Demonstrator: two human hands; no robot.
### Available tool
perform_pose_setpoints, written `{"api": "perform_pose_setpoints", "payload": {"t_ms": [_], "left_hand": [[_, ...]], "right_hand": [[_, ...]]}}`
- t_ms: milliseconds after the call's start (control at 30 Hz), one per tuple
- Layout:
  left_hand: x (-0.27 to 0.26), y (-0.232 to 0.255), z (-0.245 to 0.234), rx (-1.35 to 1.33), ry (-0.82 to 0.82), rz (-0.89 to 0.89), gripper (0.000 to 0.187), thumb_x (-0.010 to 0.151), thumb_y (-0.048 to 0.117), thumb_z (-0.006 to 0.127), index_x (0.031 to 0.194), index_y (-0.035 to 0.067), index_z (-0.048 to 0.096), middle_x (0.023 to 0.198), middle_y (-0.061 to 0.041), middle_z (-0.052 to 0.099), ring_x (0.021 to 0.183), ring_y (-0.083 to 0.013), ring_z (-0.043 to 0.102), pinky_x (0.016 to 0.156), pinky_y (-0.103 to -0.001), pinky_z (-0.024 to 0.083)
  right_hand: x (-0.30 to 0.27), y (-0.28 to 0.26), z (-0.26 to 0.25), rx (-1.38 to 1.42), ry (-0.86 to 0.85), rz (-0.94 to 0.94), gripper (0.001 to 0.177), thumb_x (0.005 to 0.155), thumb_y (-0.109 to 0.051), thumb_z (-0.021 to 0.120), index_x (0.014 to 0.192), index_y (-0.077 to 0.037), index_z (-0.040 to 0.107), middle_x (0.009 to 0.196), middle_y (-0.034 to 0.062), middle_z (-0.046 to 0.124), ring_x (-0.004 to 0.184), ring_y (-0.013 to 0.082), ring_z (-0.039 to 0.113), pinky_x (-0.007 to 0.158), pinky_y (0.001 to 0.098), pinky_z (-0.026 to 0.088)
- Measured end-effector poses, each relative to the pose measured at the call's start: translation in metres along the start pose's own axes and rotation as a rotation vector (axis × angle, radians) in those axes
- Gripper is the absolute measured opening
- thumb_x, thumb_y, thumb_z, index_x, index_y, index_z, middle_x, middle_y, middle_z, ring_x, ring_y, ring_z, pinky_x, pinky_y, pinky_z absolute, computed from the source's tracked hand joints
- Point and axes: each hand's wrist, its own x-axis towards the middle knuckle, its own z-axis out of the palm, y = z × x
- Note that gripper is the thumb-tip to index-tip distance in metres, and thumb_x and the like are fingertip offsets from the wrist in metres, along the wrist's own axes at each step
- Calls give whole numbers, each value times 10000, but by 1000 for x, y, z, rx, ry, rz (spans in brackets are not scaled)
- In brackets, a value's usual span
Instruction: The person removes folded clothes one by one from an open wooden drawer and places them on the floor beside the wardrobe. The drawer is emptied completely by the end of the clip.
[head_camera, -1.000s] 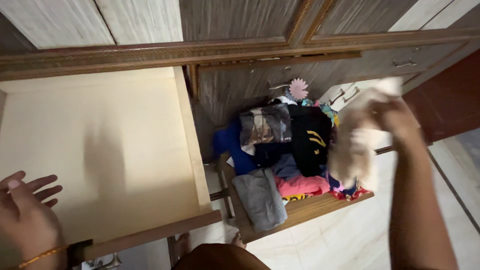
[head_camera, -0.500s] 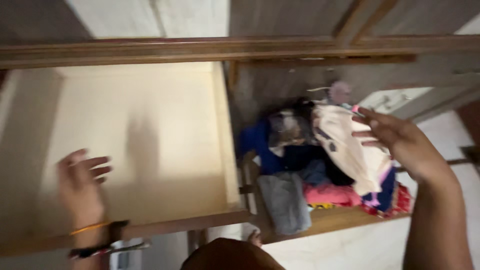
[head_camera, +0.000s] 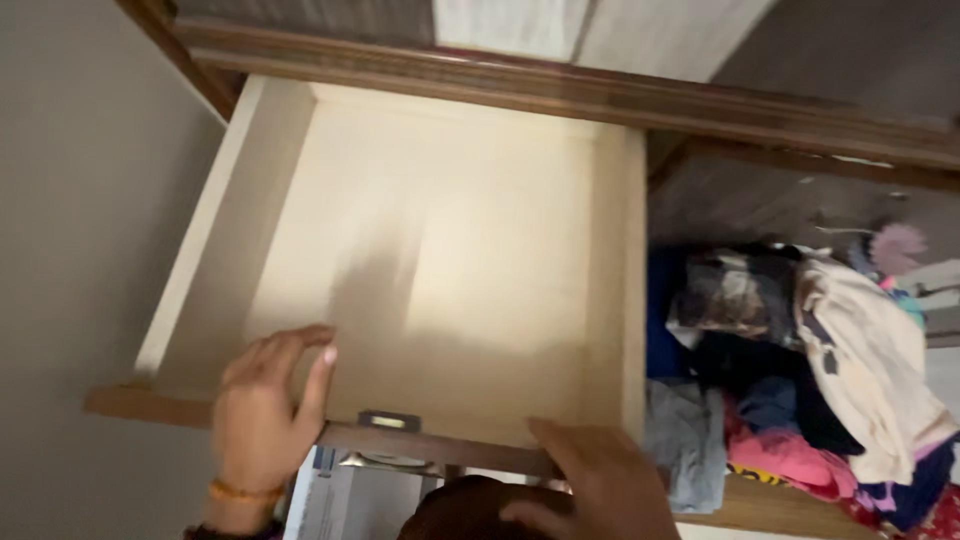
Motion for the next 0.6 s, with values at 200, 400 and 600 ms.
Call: {"api": "perform_pose_setpoints", "payload": {"t_ms": [200,400,600], "left_hand": [[-47,-48,10,267,-183,34,279,855,392,675,751,161,794,801,-54,781,772,-219,719,793,-456,505],[-60,-53,16,158,-26,160,129,811,234,701,754,130,753,785,-47,740,770,-216,697,768,-408,485],[-57,-54,11,125,-173,132,58,759,215,741,751,158,735,770,-2,722,755,-166,689,817,-388,511]], "right_hand": [[-20,72,48,-63,-684,283,620,817,-383,780,1401,-274,603,1163,33,738,1066,244,701,967,421,534],[-42,128,65,-65,-1096,492,608,957,-429,651,1519,-278,475,1450,58,544,1355,270,510,1148,442,380],[-16,131,45,44,-1062,613,684,971,-474,595,1554,-207,355,1544,110,368,1429,316,346,1170,475,297]]}}
